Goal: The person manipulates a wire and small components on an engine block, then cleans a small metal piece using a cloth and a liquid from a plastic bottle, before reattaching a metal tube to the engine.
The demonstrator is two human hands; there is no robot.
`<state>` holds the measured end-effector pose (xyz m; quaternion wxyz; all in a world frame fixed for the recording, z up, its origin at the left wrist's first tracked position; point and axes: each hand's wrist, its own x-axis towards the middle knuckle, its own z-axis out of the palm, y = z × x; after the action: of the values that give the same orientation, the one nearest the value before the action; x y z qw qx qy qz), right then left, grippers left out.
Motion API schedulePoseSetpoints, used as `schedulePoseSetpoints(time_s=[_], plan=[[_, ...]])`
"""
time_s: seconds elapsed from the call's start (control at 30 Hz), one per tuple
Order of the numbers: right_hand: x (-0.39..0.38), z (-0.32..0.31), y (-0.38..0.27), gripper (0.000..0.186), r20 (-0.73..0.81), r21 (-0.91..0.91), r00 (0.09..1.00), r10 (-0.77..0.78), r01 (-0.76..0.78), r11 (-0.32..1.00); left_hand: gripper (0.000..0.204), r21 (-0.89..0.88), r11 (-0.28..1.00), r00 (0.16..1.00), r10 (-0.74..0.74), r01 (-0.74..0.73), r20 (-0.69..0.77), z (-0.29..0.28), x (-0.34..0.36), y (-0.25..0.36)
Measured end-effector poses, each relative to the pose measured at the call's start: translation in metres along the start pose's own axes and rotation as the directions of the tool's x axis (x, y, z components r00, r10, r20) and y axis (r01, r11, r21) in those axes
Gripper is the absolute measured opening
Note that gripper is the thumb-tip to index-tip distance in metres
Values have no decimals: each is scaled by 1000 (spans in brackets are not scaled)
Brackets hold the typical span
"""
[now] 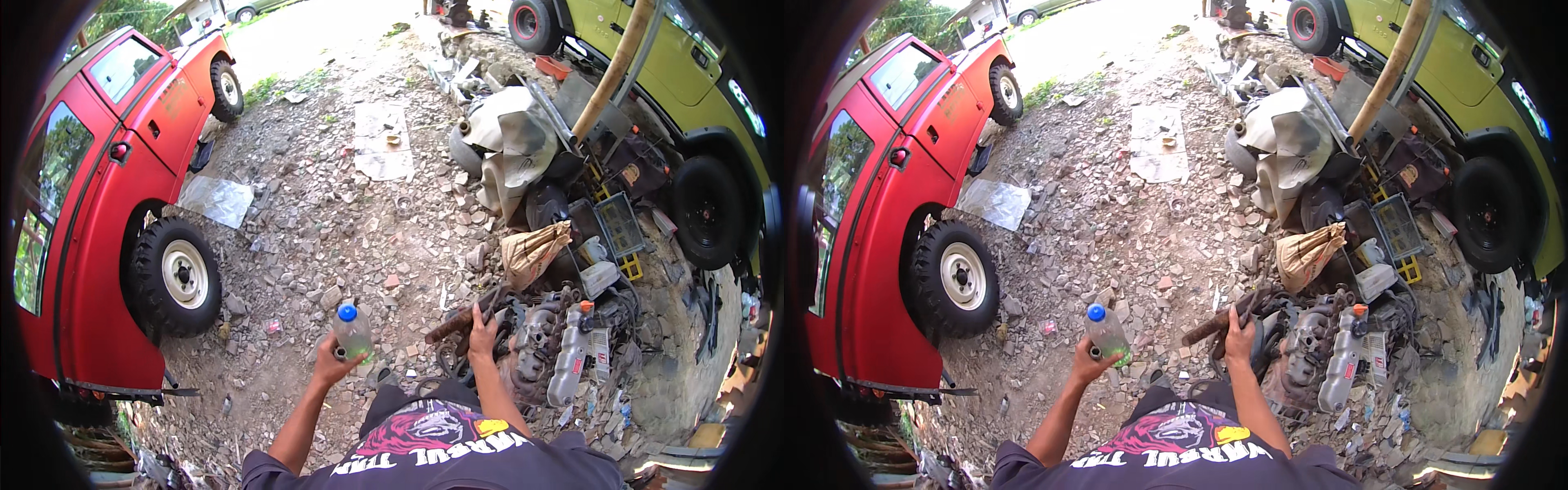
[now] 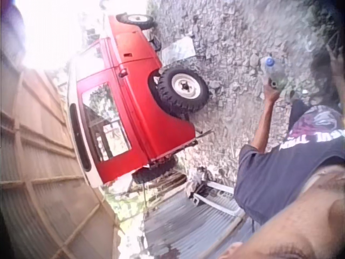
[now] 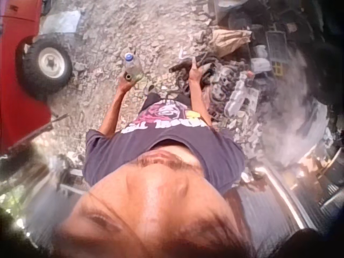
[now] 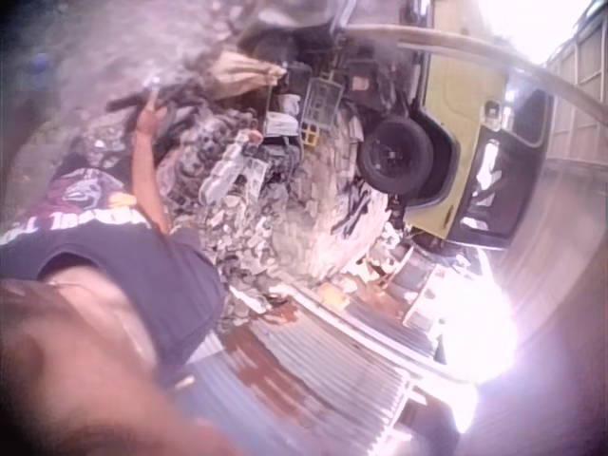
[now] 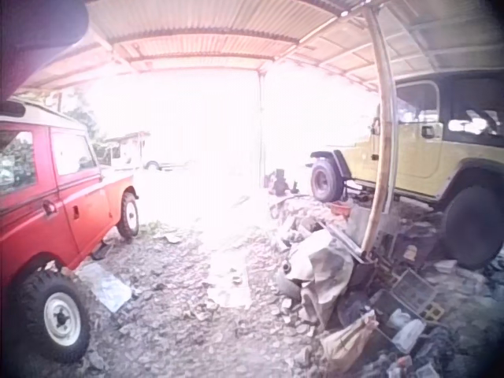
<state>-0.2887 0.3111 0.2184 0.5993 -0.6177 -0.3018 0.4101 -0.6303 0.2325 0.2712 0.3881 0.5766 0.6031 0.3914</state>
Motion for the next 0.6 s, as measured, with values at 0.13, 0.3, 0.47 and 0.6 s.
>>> schedulePoseSetpoints(time_s=[0.13,0.3,0.47,0.6], plan=[[12,77,-66,25,152,119,987,-45,27,992,52,-104,995,994,-7,-4,-107,-29,40,-11],[52,124,-80,21,214,259,975,-58,0,966,46,-349,935,957,-151,57,-247,-3,98,-10],[128,154,-63,24,228,352,974,8,-90,932,51,-378,921,967,-178,100,-180,36,181,-5],[214,196,-69,23,250,256,966,-64,-3,967,52,-256,967,977,-69,15,-202,49,287,8]])
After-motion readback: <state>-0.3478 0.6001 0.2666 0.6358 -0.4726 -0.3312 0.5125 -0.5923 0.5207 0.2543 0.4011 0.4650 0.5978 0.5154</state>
